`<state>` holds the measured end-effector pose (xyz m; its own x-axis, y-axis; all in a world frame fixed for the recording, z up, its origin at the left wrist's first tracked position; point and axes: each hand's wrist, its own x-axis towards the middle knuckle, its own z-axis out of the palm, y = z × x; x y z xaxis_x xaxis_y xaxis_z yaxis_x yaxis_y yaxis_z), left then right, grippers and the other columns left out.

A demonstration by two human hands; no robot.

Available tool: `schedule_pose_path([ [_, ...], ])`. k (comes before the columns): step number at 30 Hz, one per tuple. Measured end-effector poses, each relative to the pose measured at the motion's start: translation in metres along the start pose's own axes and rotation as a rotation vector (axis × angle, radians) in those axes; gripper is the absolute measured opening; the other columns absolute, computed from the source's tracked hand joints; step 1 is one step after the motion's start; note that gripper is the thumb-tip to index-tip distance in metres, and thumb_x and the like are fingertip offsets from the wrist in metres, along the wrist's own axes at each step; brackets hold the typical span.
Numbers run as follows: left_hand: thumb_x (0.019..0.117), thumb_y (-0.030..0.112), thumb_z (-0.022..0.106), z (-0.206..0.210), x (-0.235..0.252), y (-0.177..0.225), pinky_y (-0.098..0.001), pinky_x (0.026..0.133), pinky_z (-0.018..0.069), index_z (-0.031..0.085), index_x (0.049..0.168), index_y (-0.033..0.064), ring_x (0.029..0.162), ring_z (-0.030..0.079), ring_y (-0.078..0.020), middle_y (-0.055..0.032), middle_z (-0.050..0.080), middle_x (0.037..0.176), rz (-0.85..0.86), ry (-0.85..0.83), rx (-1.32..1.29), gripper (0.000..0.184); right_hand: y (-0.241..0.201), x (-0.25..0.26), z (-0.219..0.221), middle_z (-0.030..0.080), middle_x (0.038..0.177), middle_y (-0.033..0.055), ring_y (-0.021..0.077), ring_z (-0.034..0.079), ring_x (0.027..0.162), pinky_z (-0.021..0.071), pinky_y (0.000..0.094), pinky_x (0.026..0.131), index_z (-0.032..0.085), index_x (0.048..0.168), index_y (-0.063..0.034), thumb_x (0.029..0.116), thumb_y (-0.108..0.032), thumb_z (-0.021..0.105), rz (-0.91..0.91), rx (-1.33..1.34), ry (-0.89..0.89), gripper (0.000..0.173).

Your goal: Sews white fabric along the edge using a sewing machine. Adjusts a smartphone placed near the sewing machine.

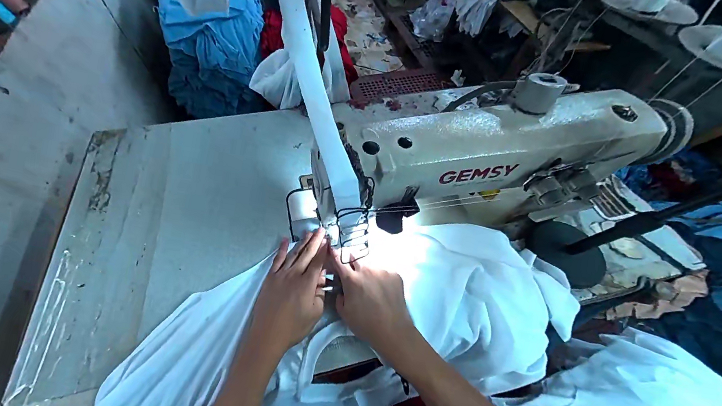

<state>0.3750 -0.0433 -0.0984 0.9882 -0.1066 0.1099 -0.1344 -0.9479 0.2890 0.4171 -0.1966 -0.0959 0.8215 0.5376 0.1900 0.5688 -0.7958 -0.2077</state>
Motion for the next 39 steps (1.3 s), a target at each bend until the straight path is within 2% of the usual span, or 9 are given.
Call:
schedule_pose_path([
  [7, 0.109, 0.028, 0.034, 0.007, 0.015, -0.014, -0.0556, 0.124, 0.0241, 0.06, 0.142, 0.0052, 0.145, 0.047, -0.0251, -0.01, 0.053, 0.154, 0.075, 0.105, 0.073, 0.048, 0.004, -0.011, -0.004, 0.071, 0.085, 0.0098, 0.0281, 0.067, 0.063, 0.0495, 0.0445, 0.048, 0.072, 0.13, -0.0166, 0.081, -0.019, 0.066, -0.024, 0.041, 0.018, 0.049],
  [12, 0.1058, 0.023, 0.037, -0.011, 0.041, -0.029, -0.0507, 0.128, 0.0105, 0.056, 0.144, 0.0028, 0.154, 0.031, -0.023, -0.0105, 0.043, 0.16, 0.038, -0.078, 0.008, 0.047, 0.008, -0.015, -0.012, 0.072, 0.092, 0.009, 0.0276, 0.069, 0.069, 0.0516, 0.0461, 0.053, 0.071, 0.131, -0.018, 0.0839, -0.019, 0.065, -0.02, 0.1, -0.088, 0.047],
  [17, 0.1065, 0.024, 0.04, -0.018, 0.053, -0.036, -0.0511, 0.128, 0.0128, 0.057, 0.143, 0.0024, 0.153, 0.032, -0.026, -0.0109, 0.043, 0.16, -0.008, -0.04, 0.023, 0.046, 0.009, -0.008, -0.014, 0.073, 0.093, 0.0097, 0.0302, 0.071, 0.074, 0.0523, 0.0503, 0.056, 0.072, 0.124, -0.0168, 0.0873, -0.018, 0.061, -0.015, 0.152, -0.076, 0.038],
  [19, 0.1031, 0.02, 0.048, -0.016, 0.045, -0.023, -0.0568, 0.124, 0.0222, 0.063, 0.137, 0.0021, 0.147, 0.043, -0.0322, -0.0151, 0.053, 0.152, -0.103, 0.174, 0.029, 0.042, 0.01, -0.005, -0.013, 0.074, 0.092, 0.0094, 0.0305, 0.071, 0.074, 0.0523, 0.0514, 0.056, 0.073, 0.12, -0.0168, 0.0877, -0.02, 0.061, -0.016, 0.167, -0.048, 0.034],
  [21, 0.1002, 0.012, 0.051, -0.012, 0.031, 0.0, -0.0469, 0.109, 0.0465, 0.068, 0.126, -0.0013, 0.126, 0.061, -0.0312, -0.0182, 0.064, 0.134, -0.203, 0.468, -0.166, 0.033, 0.015, -0.003, -0.008, 0.074, 0.089, 0.008, 0.0299, 0.071, 0.071, 0.0514, 0.051, 0.055, 0.075, 0.115, -0.0179, 0.0874, -0.022, 0.062, -0.028, 0.175, 0.007, 0.031],
  [23, 0.1023, 0.009, 0.049, -0.009, 0.012, 0.026, -0.0348, 0.085, 0.0582, 0.061, 0.124, -0.0043, 0.099, 0.068, -0.019, -0.0151, 0.067, 0.117, -0.304, 0.504, -0.523, 0.029, 0.021, -0.001, -0.001, 0.073, 0.083, 0.0072, 0.0293, 0.07, 0.067, 0.0501, 0.0502, 0.051, 0.076, 0.108, -0.0182, 0.0846, -0.024, 0.064, -0.061, 0.182, 0.085, 0.027],
  [25, 0.1034, 0.01, 0.05, 0.006, -0.004, 0.033, -0.0322, 0.079, 0.0597, 0.059, 0.124, -0.0049, 0.087, 0.069, -0.015, -0.0139, 0.068, 0.109, -0.333, 0.447, -0.671, 0.027, 0.032, 0.002, 0.003, 0.074, 0.085, 0.0074, 0.0296, 0.071, 0.068, 0.0506, 0.0513, 0.052, 0.077, 0.107, -0.0185, 0.0829, -0.025, 0.067, -0.117, 0.212, 0.114, 0.027],
  [31, 0.0971, 0.015, 0.053, 0.023, -0.028, 0.021, -0.0387, 0.089, 0.0565, 0.076, 0.114, 0.0084, 0.104, 0.065, -0.0266, -0.0109, 0.068, 0.112, -0.142, 0.457, -0.097, 0.029, 0.063, 0.001, 0.008, 0.074, 0.085, 0.0049, 0.0265, 0.07, 0.068, 0.0519, 0.049, 0.054, 0.074, 0.115, -0.0218, 0.0895, -0.026, 0.067, -0.304, 0.223, 0.099, 0.027],
  [39, 0.1028, 0.029, 0.045, 0.021, -0.021, 0.027, -0.045, 0.093, 0.0493, 0.072, 0.129, 0.0197, 0.111, 0.061, -0.0272, -0.0077, 0.065, 0.126, -0.141, 0.301, 0.119, 0.039, 0.052, -0.002, 0.006, 0.07, 0.081, 0.0074, 0.0277, 0.064, 0.058, 0.0466, 0.0457, 0.047, 0.073, 0.128, -0.0295, 0.0854, -0.017, 0.064, -0.311, 0.058, 0.113, 0.045],
])
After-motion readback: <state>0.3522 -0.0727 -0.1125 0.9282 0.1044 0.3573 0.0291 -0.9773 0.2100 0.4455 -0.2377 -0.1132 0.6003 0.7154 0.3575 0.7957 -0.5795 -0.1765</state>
